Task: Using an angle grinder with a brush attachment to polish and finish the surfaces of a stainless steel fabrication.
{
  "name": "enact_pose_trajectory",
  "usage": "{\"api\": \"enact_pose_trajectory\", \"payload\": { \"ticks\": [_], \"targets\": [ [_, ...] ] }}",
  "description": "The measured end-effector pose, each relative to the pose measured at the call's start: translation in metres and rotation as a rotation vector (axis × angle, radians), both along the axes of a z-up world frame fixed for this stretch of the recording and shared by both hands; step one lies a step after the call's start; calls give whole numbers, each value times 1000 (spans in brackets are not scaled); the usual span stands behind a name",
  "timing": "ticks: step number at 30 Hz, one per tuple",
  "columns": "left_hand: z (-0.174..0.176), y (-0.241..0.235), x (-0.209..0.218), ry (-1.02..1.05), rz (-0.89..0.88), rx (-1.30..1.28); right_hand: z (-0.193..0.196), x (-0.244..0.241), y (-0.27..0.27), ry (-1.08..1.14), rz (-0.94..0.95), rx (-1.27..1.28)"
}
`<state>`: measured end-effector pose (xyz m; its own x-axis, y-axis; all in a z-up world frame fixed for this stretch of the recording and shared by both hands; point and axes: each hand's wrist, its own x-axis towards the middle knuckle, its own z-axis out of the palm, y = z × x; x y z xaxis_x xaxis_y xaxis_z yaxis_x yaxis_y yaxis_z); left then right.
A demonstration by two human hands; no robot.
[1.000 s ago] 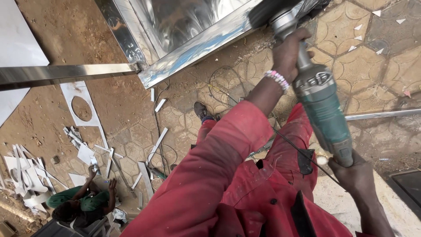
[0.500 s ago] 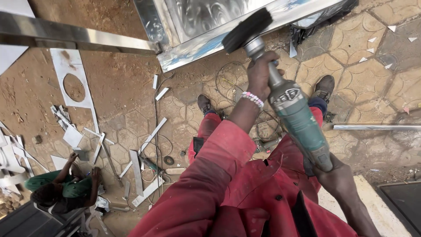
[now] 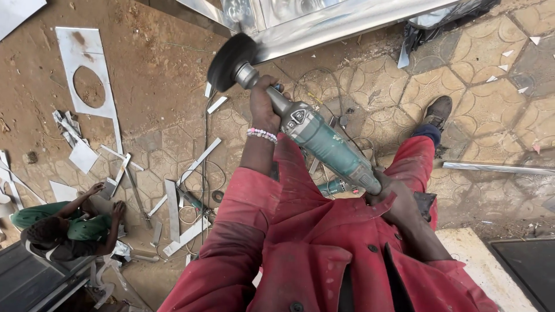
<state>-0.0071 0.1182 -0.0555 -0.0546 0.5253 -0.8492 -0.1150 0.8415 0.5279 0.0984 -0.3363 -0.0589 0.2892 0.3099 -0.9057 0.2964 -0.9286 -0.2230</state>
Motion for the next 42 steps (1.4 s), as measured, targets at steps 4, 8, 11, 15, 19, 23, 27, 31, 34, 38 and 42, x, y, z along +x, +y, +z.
{"api": "enact_pose_trajectory", "payload": {
  "ticks": [4,8,11,15,19,23,27,31,34,38,42],
  "targets": [
    [13,-29,37,-21,4,8,-10,19,-24,-23,45,-30],
    [-38,-79,102,-96,-134,22,-28,47,-103,-120,-15,-101],
    [-25,-126,191,-231,-135,-73,83,95,-80,-59,-415,-20],
    [-29,-186,309,-181,-240,-175,88,133,-128,-97,-589,-71],
    [-10,-228,402,-129,-441,-204,82,158,-162,-168,-766,-93],
    [19,-237,439,-70,-618,-166,83,169,-157,-203,-842,-126],
    [-4,-226,421,-53,-625,-162,59,155,-162,-207,-848,-87],
    [-12,-203,400,-119,-511,-104,39,140,-146,-235,-709,-68],
    [16,-196,397,-62,-543,-115,22,132,-153,-230,-728,-35],
    [16,-202,416,-71,-624,-112,20,146,-138,-204,-819,-13],
    [9,-209,426,-34,-681,-71,-8,155,-145,-162,-879,14]
  ]
}}
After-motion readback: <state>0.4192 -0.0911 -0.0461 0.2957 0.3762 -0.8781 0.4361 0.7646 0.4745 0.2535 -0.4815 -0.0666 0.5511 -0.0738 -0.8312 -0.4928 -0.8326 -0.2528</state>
